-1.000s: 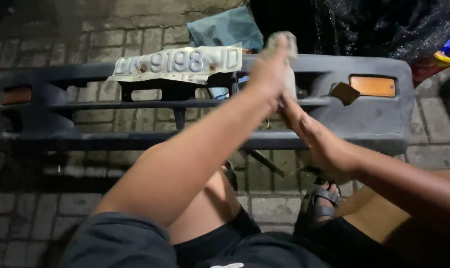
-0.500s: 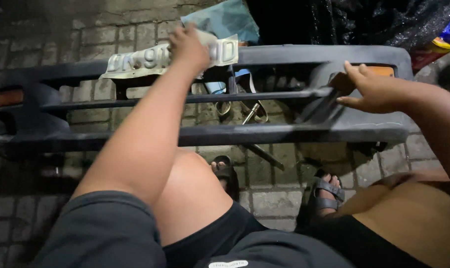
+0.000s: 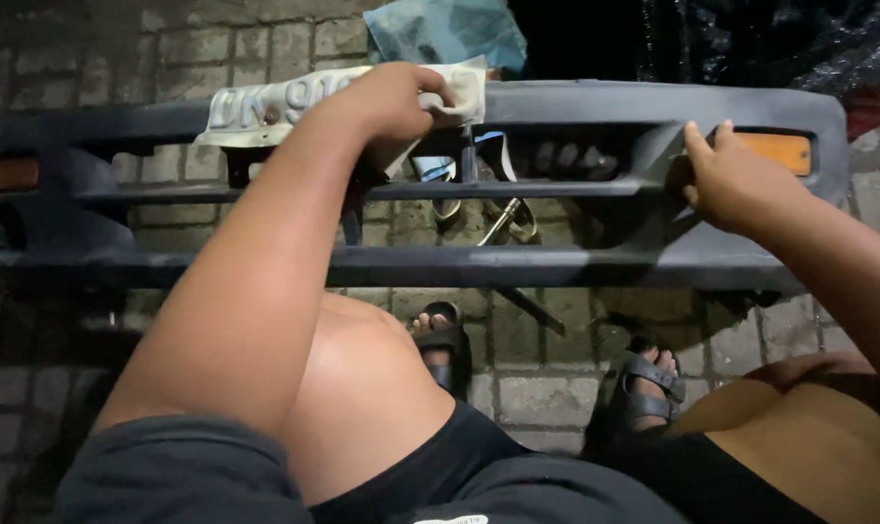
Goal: The person scrubs a detached car bumper with a white cloth and a small brush. They focus on the license plate area and the grille, wiping and scrubbing the surfaces to remove dirt.
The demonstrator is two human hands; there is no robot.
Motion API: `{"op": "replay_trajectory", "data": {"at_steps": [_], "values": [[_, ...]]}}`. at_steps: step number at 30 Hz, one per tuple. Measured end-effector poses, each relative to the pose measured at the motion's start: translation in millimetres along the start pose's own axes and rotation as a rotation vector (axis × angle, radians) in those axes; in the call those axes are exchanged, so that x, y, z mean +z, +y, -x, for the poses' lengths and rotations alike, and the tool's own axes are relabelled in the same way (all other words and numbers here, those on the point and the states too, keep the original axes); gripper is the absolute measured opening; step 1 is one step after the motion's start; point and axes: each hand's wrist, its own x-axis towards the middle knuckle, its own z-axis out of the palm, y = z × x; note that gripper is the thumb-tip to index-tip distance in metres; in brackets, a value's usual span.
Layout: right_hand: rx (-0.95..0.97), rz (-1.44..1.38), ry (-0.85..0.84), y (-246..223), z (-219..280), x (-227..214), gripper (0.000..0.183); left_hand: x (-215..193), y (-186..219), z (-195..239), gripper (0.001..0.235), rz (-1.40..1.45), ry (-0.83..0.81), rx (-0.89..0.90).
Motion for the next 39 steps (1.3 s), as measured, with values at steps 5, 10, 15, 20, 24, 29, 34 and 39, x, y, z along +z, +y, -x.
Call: {"op": "replay_trajectory", "data": {"at_steps": [5, 10, 15, 20, 24, 29, 34, 39], "values": [[0.058, 0.302, -0.040, -17.2, 5.3, -20.9, 0.078, -33.9, -14.1, 30.3, 0.060, -0.091, -0.097, -0.123], [0.114, 0.358, -0.068, -22.2, -1.6, -24.1, 0.042, -12.1, -84.7, -17.6, 0.029, 0.064, 0.580, -0.079], [0.040, 0.310, -0.035, -40.5, 16.4, -54.1, 0.047, -3.7, -40.5, 1.8, 0.054, 0.254, 0.328, -0.271], [-0.077, 0.287, 0.049, -49.2, 13.9, -61.5, 0.047, -12.0, -22.0, 18.1, 0.034, -0.039, -0.009, -0.032], [-0.193, 0.245, 0.124, -49.1, -1.7, -57.1, 0.033, -8.2, -42.0, 14.1, 0.045, 0.305, 0.211, -0.091], [-0.393, 0.085, 0.643, -23.6, -52.7, -32.0, 0.031, -10.3, -15.1, 33.5, 0.048, 0.316, 0.194, -0.228], [-0.459, -0.024, 0.674, -21.4, -89.0, -21.8, 0.033, 18.3, -51.8, -18.9, 0.038, -0.059, 0.278, -0.056], [-0.841, -0.289, 0.574, -89.5, -80.2, -8.2, 0.053, 8.8, -42.5, -8.4, 0.040, 0.006, 0.262, -0.105]]}}
